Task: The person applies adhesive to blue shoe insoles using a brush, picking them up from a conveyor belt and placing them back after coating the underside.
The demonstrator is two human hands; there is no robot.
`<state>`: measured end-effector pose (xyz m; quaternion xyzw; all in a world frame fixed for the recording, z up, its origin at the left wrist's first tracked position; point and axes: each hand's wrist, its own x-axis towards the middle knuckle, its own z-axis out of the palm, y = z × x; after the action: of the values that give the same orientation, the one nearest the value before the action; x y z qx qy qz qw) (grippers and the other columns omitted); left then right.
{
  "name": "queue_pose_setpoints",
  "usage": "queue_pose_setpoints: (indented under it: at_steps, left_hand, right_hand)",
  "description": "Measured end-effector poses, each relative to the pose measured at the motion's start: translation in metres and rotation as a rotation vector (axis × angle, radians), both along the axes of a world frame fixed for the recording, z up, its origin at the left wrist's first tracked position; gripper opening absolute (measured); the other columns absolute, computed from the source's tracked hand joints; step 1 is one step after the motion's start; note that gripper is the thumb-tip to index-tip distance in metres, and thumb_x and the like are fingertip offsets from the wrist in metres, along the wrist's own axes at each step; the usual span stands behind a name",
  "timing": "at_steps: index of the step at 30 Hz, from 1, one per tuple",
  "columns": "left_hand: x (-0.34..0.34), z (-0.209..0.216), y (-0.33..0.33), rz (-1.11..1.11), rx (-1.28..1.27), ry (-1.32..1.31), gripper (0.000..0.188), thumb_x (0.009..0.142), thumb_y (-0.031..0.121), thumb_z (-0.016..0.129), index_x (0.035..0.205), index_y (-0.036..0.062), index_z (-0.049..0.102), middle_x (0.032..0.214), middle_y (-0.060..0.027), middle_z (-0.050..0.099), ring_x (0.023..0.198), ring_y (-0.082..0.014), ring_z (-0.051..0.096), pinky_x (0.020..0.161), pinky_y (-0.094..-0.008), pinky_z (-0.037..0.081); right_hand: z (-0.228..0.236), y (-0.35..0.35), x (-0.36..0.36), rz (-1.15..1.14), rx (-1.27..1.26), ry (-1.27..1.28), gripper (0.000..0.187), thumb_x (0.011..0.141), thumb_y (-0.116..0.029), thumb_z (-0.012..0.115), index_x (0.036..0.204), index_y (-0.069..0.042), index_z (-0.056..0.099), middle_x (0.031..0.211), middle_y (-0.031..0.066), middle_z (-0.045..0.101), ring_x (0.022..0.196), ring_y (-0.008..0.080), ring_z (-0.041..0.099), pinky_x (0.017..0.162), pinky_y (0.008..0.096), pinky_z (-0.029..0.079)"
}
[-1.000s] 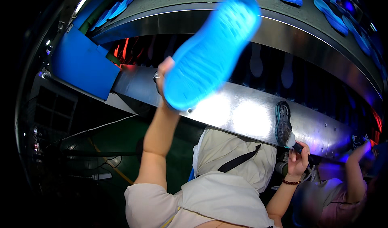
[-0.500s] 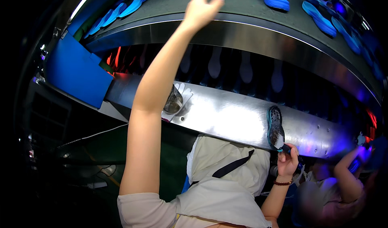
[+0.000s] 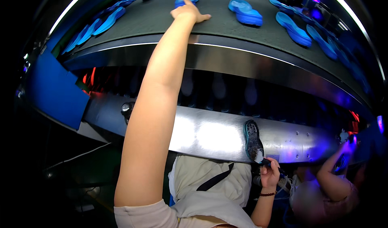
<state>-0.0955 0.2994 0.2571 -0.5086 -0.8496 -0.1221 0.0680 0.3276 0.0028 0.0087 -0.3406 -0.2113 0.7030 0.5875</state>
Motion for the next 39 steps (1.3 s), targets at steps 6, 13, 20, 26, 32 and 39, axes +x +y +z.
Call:
queue_pose_setpoints:
  at_steps: [6, 13, 20, 26, 32, 39]
  left_hand:
    - [-0.025, -0.013, 0.011, 0.088, 0.120, 0.017, 0.090, 0.065, 0.064, 0.059, 0.135, 0.0184, 0.027, 0.126, -0.0137, 0.044, 0.118, -0.0269, 0.042, 0.088, -0.0393, 0.038]
    - [-0.023, -0.010, 0.015, 0.038, 0.283, 0.205, 0.054, 0.075, 0.044, 0.061, 0.119, 0.0148, 0.049, 0.128, -0.0122, 0.039, 0.121, -0.0291, 0.033, 0.095, -0.0534, 0.027]
    - [0.003, -0.003, -0.003, -0.578, 0.294, 0.052, 0.041, 0.073, 0.031, 0.066, 0.098, 0.0015, 0.054, 0.096, -0.0212, 0.060, 0.092, -0.0355, 0.057, 0.080, -0.0392, 0.044]
    - [0.077, 0.005, -0.052, -1.003, 0.289, -0.297, 0.021, 0.078, 0.018, 0.063, 0.082, -0.0008, 0.054, 0.082, -0.0130, 0.061, 0.076, -0.0200, 0.057, 0.068, -0.0311, 0.044]
    - [0.090, -0.022, -0.117, -1.039, 0.864, -0.577, 0.020, 0.084, 0.019, 0.057, 0.082, -0.0004, 0.057, 0.103, -0.0106, 0.059, 0.091, -0.0162, 0.054, 0.084, -0.0300, 0.040]
    - [0.116, -0.079, -0.196, -0.554, 0.577, -2.197, 0.037, 0.077, 0.013, 0.052, 0.110, -0.0043, 0.044, 0.082, -0.0080, 0.053, 0.079, -0.0169, 0.053, 0.083, -0.0313, 0.042]
  right_hand:
    - [-0.003, 0.006, -0.012, 0.014, -0.040, -0.057, 0.020, 0.084, -0.013, 0.049, 0.095, 0.002, 0.057, 0.089, 0.0152, 0.062, 0.050, 0.0135, 0.048, 0.050, 0.0253, 0.039]
    - [-0.007, 0.012, -0.020, 0.057, -0.065, -0.048, 0.020, 0.084, -0.012, 0.048, 0.095, 0.002, 0.058, 0.087, 0.0147, 0.062, 0.051, 0.0143, 0.048, 0.049, 0.0254, 0.038]
    - [0.000, 0.002, -0.005, 0.041, -0.048, 0.028, 0.020, 0.085, -0.011, 0.048, 0.094, 0.003, 0.058, 0.091, 0.0167, 0.063, 0.050, 0.0140, 0.049, 0.050, 0.0249, 0.040]
    - [0.019, 0.009, -0.014, 0.099, 0.053, -0.072, 0.019, 0.084, -0.010, 0.048, 0.093, 0.003, 0.057, 0.091, 0.0180, 0.061, 0.054, 0.0136, 0.049, 0.053, 0.0233, 0.041]
    - [0.025, 0.014, -0.018, 0.101, 0.103, -0.017, 0.019, 0.085, -0.008, 0.051, 0.099, 0.003, 0.055, 0.099, 0.0164, 0.060, 0.070, 0.0147, 0.058, 0.063, 0.0234, 0.047]
    - [0.034, 0.024, 0.002, -0.004, 0.207, -0.090, 0.027, 0.080, -0.002, 0.055, 0.106, 0.004, 0.050, 0.105, 0.0163, 0.057, 0.084, 0.0183, 0.058, 0.074, 0.0270, 0.046]
